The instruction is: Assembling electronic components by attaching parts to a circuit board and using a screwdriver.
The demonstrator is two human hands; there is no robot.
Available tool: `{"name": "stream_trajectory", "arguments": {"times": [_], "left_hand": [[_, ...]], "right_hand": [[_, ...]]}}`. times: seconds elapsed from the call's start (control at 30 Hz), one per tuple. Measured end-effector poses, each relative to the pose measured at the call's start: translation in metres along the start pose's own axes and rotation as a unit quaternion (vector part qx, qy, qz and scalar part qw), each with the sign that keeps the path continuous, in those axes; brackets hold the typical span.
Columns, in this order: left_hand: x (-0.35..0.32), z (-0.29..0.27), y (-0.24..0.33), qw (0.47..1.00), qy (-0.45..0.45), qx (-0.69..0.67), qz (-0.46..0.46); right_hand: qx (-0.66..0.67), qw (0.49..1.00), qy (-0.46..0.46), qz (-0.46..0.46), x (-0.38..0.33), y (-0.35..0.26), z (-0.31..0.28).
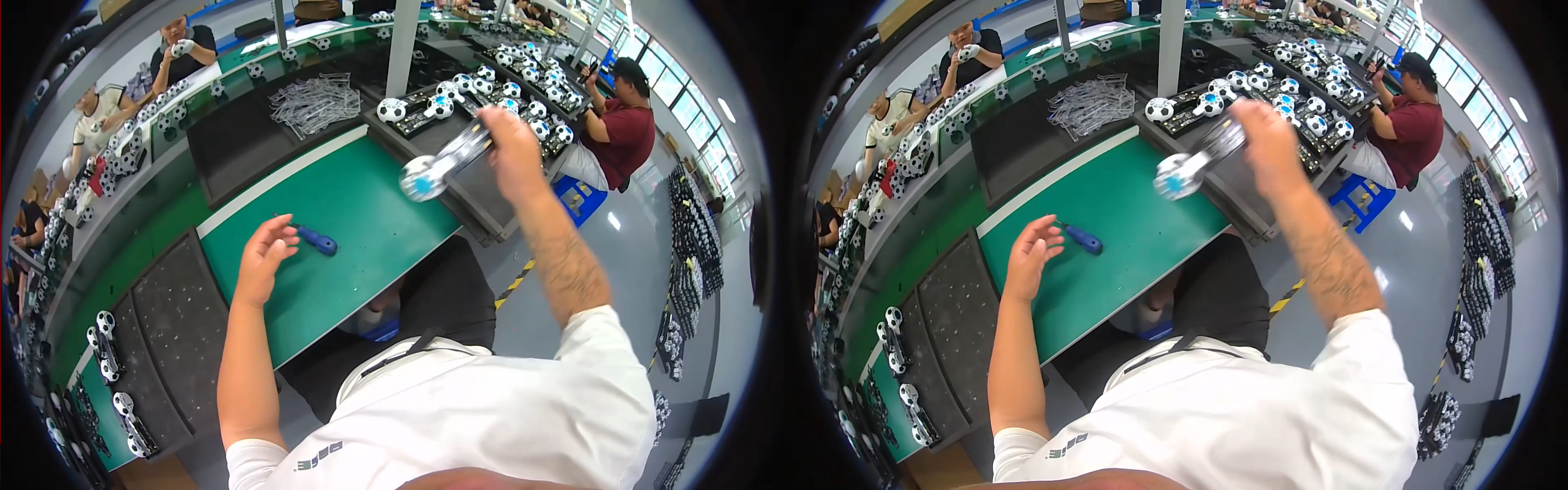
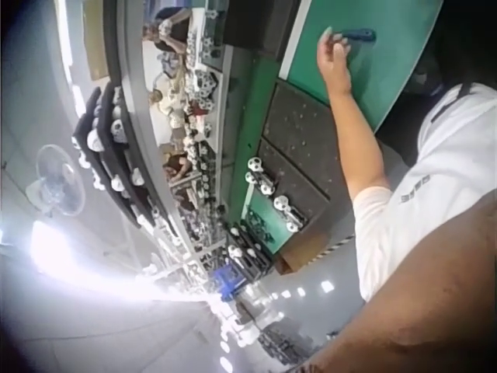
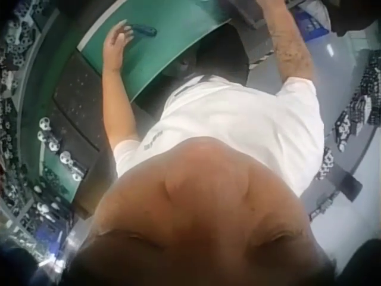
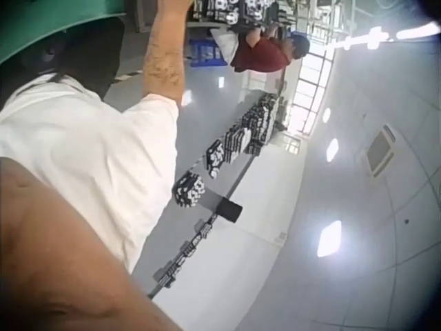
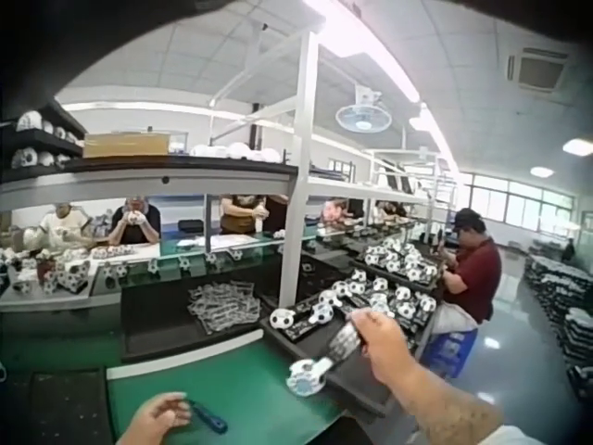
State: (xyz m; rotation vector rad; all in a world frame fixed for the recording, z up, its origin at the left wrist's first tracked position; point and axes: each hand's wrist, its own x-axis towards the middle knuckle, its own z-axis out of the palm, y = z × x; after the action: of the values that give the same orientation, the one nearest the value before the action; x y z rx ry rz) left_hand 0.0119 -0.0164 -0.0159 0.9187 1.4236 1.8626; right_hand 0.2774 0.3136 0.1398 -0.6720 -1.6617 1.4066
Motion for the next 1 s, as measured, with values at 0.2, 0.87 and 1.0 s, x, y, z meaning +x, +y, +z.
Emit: {"name": "stream_trajectory", "arguments": {"times": [0.2,0.87,1.0], "left_hand": [[0.010,-0.019,-0.012,0.999,0.045,0.029,-0.003],[0.013,-0.007,-0.023,0.973,0.077,0.209,-0.057],[0.013,-0.009,-0.028,0.969,0.086,0.227,-0.048]], "right_hand": [[-0.288,0.923,-0.234,-0.102,0.128,-0.021,-0.053],[-0.486,0.773,-0.354,-0.202,0.116,0.105,-0.070],[-0.361,0.895,-0.255,0.060,0.101,0.092,-0.068]]}}
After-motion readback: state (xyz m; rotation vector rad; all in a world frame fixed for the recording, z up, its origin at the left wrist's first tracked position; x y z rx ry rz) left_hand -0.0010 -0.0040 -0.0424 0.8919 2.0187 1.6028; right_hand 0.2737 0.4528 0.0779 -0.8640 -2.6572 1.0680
